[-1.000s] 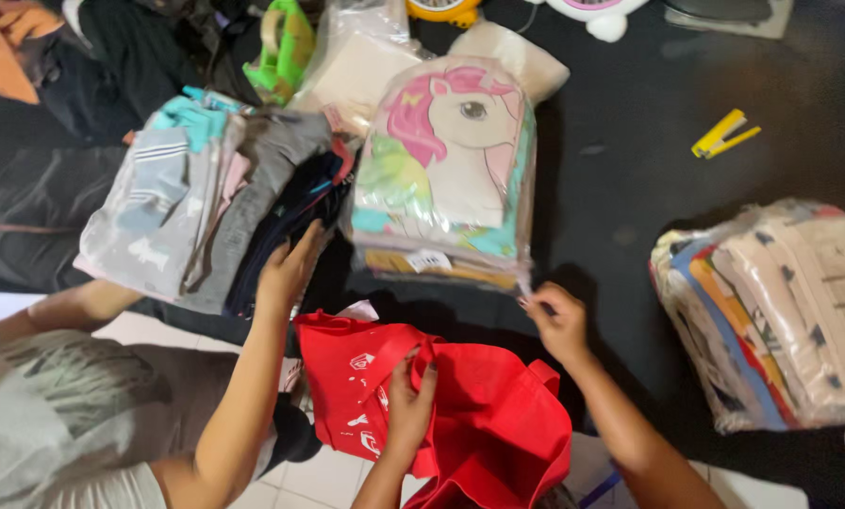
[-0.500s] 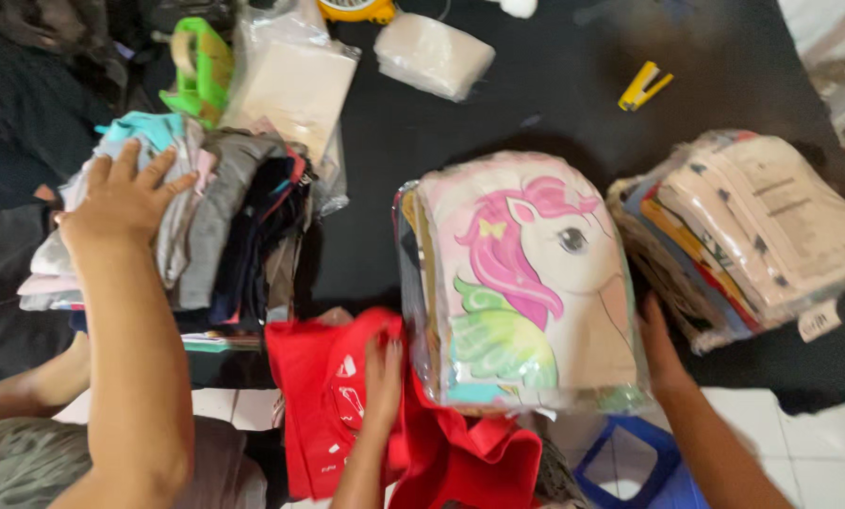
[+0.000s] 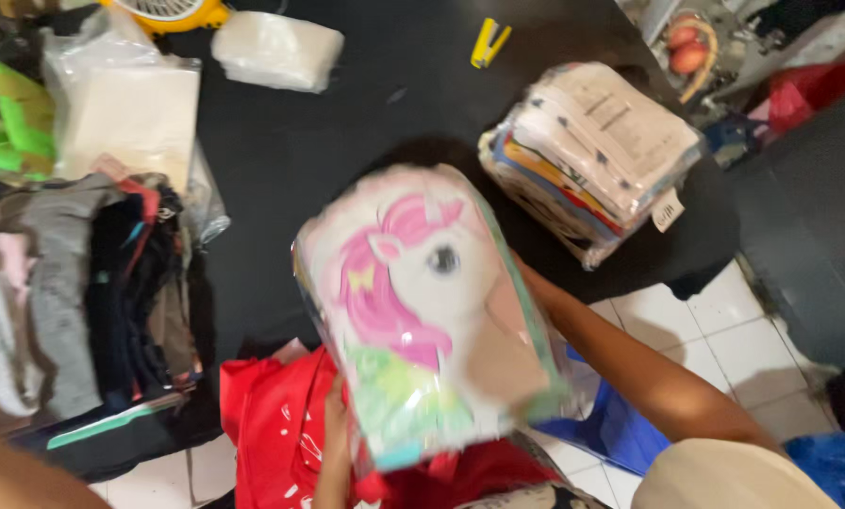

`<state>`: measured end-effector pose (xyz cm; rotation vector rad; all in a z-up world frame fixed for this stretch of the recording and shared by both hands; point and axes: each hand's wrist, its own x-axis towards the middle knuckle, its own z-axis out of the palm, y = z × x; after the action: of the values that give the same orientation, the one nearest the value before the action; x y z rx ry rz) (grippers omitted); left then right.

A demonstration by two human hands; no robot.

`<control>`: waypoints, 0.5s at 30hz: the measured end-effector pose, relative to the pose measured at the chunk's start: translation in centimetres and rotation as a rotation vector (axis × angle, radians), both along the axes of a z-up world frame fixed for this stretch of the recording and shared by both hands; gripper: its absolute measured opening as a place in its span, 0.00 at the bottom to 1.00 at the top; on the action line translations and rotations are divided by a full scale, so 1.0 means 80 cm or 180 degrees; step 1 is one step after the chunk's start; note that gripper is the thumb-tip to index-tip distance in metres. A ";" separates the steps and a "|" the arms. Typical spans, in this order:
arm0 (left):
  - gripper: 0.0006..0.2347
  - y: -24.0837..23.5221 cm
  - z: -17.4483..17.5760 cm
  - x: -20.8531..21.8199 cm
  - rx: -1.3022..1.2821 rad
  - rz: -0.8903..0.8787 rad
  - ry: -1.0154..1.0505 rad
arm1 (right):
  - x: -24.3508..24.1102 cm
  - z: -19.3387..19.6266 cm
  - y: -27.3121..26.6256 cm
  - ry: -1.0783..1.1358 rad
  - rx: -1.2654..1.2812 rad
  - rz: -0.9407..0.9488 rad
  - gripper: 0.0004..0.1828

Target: The person staples a plastic-wrapped bundle of folded clothes on a table using a yellow stapler. They then pick up a red tote bag, open it, and place the wrapped bundle inside. The person continues to handle other wrapped items and the bag on the table.

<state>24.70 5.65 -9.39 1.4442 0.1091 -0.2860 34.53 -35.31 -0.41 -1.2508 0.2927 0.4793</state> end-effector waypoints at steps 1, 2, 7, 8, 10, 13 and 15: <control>0.22 -0.004 -0.003 -0.019 0.0018 0.0050 0.0073 | -0.007 -0.009 0.000 0.0013 0.0024 0.0087 0.32; 0.22 -0.009 -0.005 -0.030 0.0038 0.0099 0.0146 | -0.017 -0.018 0.002 0.0017 0.0052 0.0167 0.32; 0.21 -0.017 0.003 -0.055 -0.0709 0.0610 0.1030 | -0.076 -0.070 0.011 0.0018 0.0158 0.0537 0.32; 0.20 -0.016 0.003 -0.065 -0.0516 0.0414 0.0705 | -0.092 -0.082 0.013 0.0012 0.0184 0.0582 0.32; 0.21 -0.014 0.001 -0.081 -0.1077 0.0530 0.1306 | -0.133 -0.102 0.000 0.0056 0.0084 0.0492 0.32; 0.23 -0.028 0.017 -0.137 -0.0748 0.0387 0.1103 | -0.215 -0.132 -0.031 0.0202 -0.0116 0.0085 0.32; 0.25 -0.047 0.040 -0.162 -0.0334 0.0009 0.0672 | -0.268 -0.149 -0.062 0.0287 -0.0243 -0.0294 0.32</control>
<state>11.71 1.92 -6.15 1.3070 0.2637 -0.4355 13.10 -40.24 -12.31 -1.2857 0.4467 0.4492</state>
